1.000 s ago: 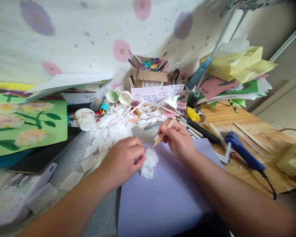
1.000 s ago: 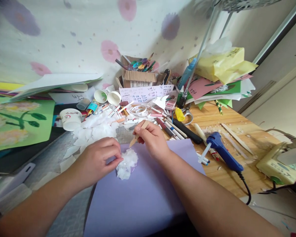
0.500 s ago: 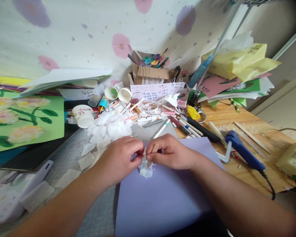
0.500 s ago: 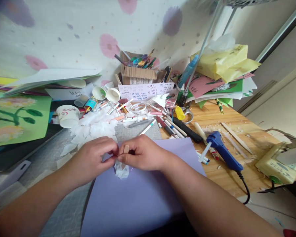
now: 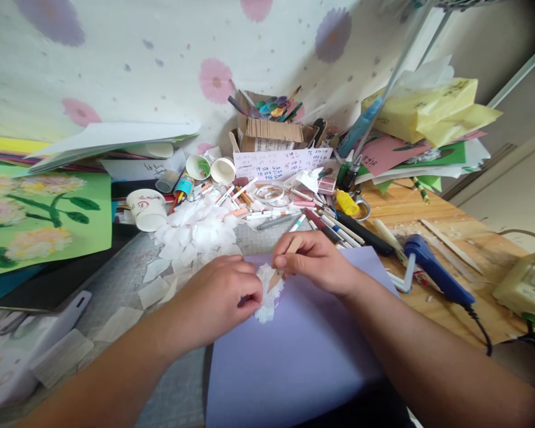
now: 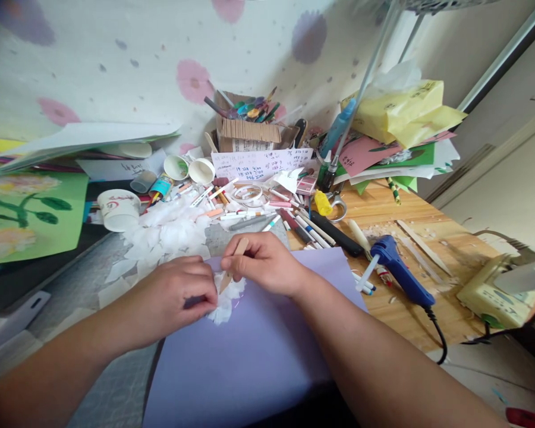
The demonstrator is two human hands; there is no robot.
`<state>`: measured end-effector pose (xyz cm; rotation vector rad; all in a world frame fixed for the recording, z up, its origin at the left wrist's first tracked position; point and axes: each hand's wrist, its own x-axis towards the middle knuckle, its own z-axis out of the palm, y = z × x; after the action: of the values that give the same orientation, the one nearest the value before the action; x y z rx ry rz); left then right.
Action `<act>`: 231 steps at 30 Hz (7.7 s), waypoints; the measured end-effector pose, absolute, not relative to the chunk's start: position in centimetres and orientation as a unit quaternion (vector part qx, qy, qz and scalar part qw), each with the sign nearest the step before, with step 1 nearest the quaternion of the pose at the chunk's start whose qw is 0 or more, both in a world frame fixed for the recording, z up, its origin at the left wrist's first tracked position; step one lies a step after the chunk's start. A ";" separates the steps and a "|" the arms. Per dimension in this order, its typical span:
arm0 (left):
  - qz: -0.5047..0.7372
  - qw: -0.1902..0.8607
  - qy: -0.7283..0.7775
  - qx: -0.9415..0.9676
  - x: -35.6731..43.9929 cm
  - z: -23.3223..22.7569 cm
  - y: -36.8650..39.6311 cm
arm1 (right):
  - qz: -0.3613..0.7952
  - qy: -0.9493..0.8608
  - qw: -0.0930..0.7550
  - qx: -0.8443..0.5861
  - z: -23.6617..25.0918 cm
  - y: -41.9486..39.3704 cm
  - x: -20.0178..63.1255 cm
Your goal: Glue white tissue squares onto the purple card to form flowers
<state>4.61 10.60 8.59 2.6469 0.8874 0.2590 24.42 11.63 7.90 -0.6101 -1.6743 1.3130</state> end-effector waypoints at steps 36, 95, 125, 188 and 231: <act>0.161 0.160 0.559 0.798 -0.3 10.0 14.1 | 0.536 -0.585 0.534 -0.293 6.2 12.0 23.1; 0.247 0.134 0.347 0.895 5.5 8.7 9.8 | 0.566 -0.572 0.536 -0.255 7.8 12.8 25.9; 0.361 0.059 0.430 0.825 4.3 8.4 11.4 | 0.362 -0.855 0.291 -0.230 7.5 11.4 23.6; 0.118 0.050 0.538 0.833 -3.2 10.8 15.3 | 0.475 -0.445 0.623 -0.435 3.8 6.4 26.2; 0.133 0.516 0.462 0.709 5.1 9.9 9.2 | 0.403 -0.467 0.697 -0.366 4.6 5.4 26.3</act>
<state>5.14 9.23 9.90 1.7016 1.1097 0.3190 26.30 5.43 4.64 -0.8163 -1.0428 0.8987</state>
